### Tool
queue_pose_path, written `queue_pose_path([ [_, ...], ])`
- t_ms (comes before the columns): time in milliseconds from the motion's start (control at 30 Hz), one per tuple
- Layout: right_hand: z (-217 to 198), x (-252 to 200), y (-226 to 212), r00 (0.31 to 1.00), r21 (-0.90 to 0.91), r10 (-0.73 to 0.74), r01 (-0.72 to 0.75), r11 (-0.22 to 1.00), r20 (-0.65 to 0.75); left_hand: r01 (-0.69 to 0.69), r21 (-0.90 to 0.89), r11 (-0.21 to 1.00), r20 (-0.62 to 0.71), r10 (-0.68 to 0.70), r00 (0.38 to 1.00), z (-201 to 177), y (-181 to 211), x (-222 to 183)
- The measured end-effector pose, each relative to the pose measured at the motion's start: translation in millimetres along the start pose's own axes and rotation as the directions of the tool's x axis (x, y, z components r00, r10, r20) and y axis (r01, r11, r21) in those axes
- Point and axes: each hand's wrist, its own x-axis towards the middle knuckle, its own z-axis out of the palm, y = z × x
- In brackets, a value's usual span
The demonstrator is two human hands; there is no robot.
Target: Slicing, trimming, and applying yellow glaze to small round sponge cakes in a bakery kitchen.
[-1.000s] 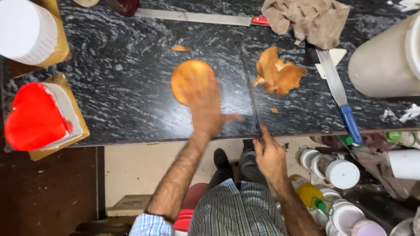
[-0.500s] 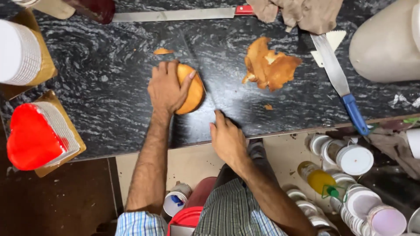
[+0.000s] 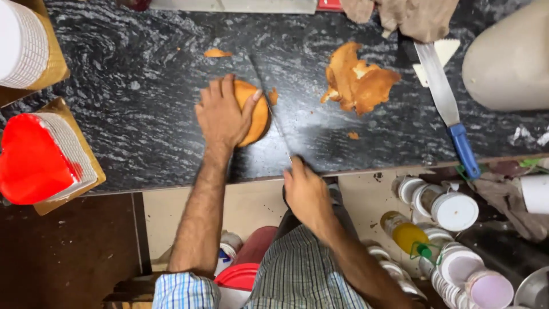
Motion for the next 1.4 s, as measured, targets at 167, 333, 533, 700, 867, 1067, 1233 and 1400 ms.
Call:
queue_pose_path([
  [167, 11.3, -15.3, 15.8, 0.993, -0.059, 0.099, -0.095, 0.994, 0.066, 0.101, -0.002, 0.995, 0.248, -0.097, 0.964, -5.2, 18.5, 0.2],
  [333, -3.8, -71.2, 26.1, 0.999, 0.007, -0.015, 0.015, 1.0, 0.03, 0.447, -0.042, 0.894, 0.208, -0.429, 0.879, -10.3, 2.3, -6.1],
  [533, 15.2, 9.3, -1.5, 0.993, -0.036, 0.082, -0.079, 0.996, 0.089, 0.011, 0.014, 1.0, 0.252, -0.014, 0.968, -7.2, -0.2, -6.2],
  [700, 8.9, -62.7, 35.2, 0.994, -0.01, 0.089, -0.089, 0.996, 0.062, 0.218, 0.018, 0.976, 0.246, -0.216, 0.945, -9.6, 10.5, -10.2],
  [867, 14.7, -45.9, 17.9, 0.999, 0.029, 0.03, -0.03, 0.999, 0.03, 0.222, -0.013, 0.975, -0.004, -0.222, 0.975, -2.0, -17.8, -9.5],
  [1067, 22.0, -27.4, 15.7, 0.996, -0.028, 0.075, -0.073, 0.997, 0.057, -0.008, 0.064, 0.998, 0.294, -0.012, 0.956, -12.0, 7.0, -6.7],
  [1233, 1.5, -98.2, 35.3, 0.985, -0.006, 0.121, -0.122, 0.993, 0.124, 0.36, 0.042, 0.932, 0.262, -0.358, 0.896, -8.8, -2.8, -13.7],
  [1400, 14.5, -34.1, 8.3, 0.998, -0.036, 0.031, -0.029, 0.999, 0.05, 0.112, -0.057, 0.992, 0.087, -0.107, 0.99, 1.0, -21.5, -18.1],
])
